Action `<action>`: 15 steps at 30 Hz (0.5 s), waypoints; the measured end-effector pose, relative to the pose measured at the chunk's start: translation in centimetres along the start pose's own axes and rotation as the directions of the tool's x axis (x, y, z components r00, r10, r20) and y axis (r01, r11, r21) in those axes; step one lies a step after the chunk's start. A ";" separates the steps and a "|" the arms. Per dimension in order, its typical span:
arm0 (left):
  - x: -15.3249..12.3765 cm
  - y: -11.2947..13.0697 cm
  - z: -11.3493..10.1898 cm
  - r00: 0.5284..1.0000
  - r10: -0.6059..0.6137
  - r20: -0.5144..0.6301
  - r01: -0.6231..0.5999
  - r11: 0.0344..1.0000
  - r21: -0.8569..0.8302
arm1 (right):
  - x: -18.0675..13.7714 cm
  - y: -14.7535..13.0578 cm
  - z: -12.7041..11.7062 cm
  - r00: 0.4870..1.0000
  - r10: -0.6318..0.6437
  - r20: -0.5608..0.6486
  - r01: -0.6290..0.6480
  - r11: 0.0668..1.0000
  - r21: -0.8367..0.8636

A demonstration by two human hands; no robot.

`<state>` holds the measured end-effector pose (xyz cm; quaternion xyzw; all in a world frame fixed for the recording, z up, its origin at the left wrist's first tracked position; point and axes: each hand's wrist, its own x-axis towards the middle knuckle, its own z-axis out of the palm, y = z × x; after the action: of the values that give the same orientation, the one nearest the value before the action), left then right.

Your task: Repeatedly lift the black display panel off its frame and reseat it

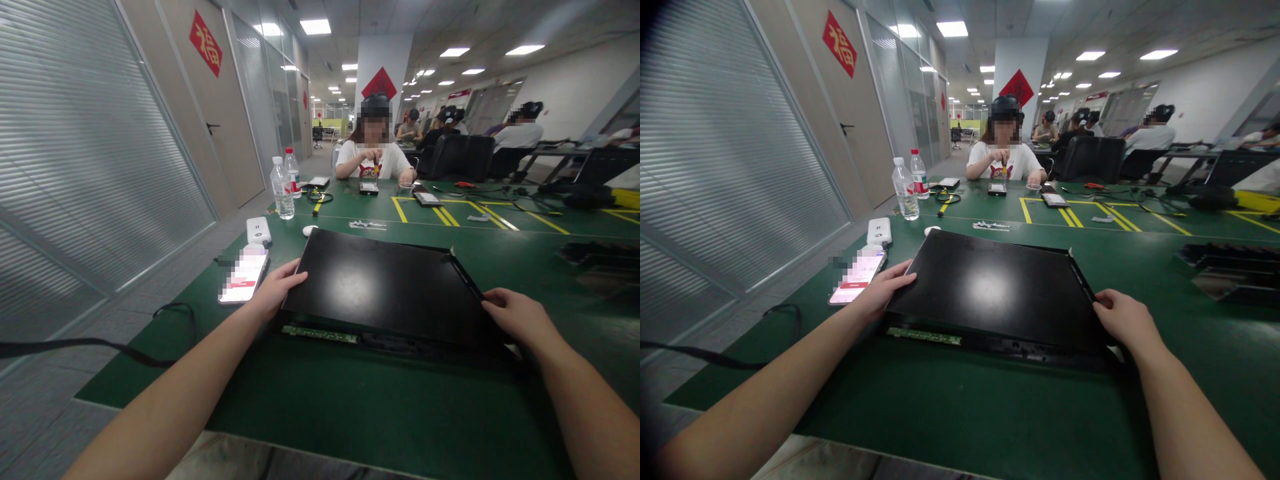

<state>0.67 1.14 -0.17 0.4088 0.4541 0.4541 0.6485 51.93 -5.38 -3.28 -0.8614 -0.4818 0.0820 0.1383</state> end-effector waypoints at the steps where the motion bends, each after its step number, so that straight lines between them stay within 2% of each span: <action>1: 0.0 0.0 0.0 1.000 0.005 0.003 -0.005 1.000 0.000 | 0.0 0.0 0.1 1.000 -0.010 -0.007 0.010 1.000 -0.005; 6: 0.0 0.0 -0.1 0.999 0.019 0.029 -0.019 1.000 -0.007 | 0.3 0.6 0.6 0.997 -0.046 -0.060 0.045 0.999 -0.002; 15: -0.4 0.6 0.0 0.999 0.030 0.038 -0.030 0.999 0.010 | 0.9 1.2 1.1 0.997 -0.036 -0.063 0.038 0.999 0.032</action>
<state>0.47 0.92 0.48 0.4274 0.4379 0.4536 0.6479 53.09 -5.05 -4.69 -0.8520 -0.4918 0.0604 0.1692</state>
